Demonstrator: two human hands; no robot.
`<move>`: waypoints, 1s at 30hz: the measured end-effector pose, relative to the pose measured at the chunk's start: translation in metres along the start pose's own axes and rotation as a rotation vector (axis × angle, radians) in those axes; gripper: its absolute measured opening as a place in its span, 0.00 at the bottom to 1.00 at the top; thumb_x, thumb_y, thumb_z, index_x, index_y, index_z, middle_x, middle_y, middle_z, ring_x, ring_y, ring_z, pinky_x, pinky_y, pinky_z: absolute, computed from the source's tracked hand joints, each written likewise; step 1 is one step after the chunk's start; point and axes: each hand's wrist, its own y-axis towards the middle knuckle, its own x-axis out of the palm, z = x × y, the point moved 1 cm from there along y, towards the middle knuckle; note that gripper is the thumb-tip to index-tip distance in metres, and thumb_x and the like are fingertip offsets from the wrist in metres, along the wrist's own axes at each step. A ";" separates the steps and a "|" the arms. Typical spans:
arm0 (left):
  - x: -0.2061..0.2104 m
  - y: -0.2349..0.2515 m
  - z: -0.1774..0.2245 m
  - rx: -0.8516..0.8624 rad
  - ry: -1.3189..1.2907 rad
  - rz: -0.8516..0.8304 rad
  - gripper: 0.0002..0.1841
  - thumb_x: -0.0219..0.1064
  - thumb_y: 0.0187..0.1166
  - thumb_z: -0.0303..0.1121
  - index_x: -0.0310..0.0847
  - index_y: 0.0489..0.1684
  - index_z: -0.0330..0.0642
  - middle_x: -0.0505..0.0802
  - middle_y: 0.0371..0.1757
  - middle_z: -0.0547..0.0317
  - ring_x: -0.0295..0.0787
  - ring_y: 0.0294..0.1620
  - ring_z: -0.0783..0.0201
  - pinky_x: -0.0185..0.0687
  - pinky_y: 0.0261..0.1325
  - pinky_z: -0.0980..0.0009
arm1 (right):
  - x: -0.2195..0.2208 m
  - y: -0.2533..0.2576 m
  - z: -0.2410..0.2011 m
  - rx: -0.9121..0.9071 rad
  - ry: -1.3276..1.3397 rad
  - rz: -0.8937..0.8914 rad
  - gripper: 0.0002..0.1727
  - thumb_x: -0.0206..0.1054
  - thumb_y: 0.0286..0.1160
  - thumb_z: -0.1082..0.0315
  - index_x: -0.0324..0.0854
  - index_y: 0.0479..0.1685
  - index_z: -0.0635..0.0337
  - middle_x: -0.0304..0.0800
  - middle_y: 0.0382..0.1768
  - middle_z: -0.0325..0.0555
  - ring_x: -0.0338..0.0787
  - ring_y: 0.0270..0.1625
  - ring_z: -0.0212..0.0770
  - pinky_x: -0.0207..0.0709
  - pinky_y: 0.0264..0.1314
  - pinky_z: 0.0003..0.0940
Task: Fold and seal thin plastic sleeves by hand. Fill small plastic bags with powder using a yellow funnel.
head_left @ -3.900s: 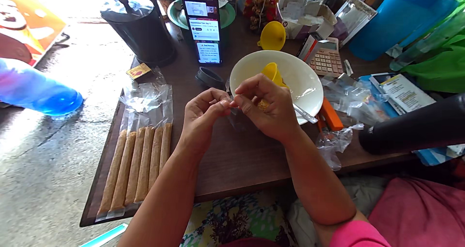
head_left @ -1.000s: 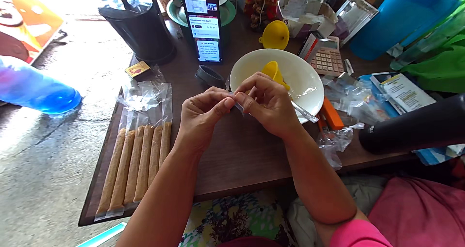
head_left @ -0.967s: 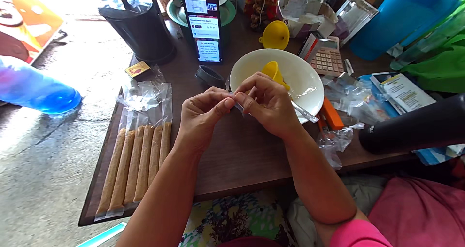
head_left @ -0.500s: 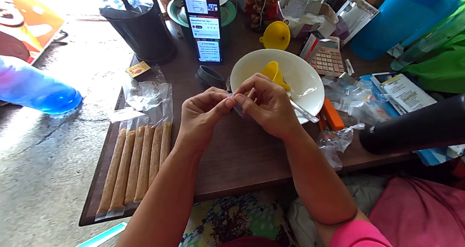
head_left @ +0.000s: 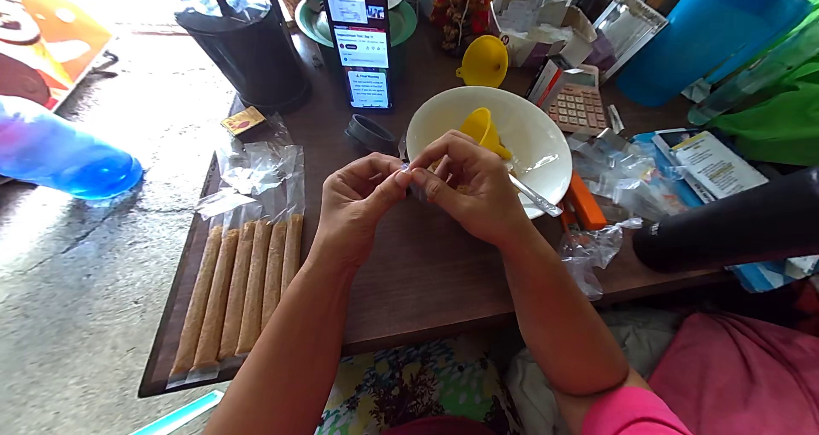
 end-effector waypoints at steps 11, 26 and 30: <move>0.001 0.001 0.001 0.017 -0.021 -0.007 0.01 0.72 0.80 0.37 0.87 0.39 0.54 0.90 0.41 0.72 0.87 0.43 0.76 0.85 0.50 0.80 | -0.001 -0.001 -0.003 0.116 0.262 -0.078 0.06 0.63 0.79 0.75 0.84 0.44 0.68 0.87 0.40 0.39 0.84 0.31 0.22 0.82 0.33 0.17; 0.001 0.001 0.002 0.034 -0.093 -0.044 0.05 0.74 0.76 0.31 0.85 0.41 0.53 0.89 0.41 0.70 0.88 0.42 0.75 0.86 0.51 0.80 | 0.000 -0.002 -0.002 0.160 0.299 -0.086 0.04 0.64 0.78 0.74 0.83 0.42 0.64 0.88 0.33 0.35 0.84 0.29 0.21 0.81 0.32 0.16; 0.001 0.000 0.002 0.029 -0.097 -0.047 0.05 0.74 0.77 0.31 0.85 0.42 0.53 0.89 0.42 0.70 0.88 0.42 0.75 0.87 0.51 0.79 | 0.000 -0.002 -0.001 0.157 0.299 -0.091 0.04 0.63 0.78 0.75 0.84 0.42 0.64 0.87 0.34 0.34 0.83 0.29 0.21 0.80 0.32 0.16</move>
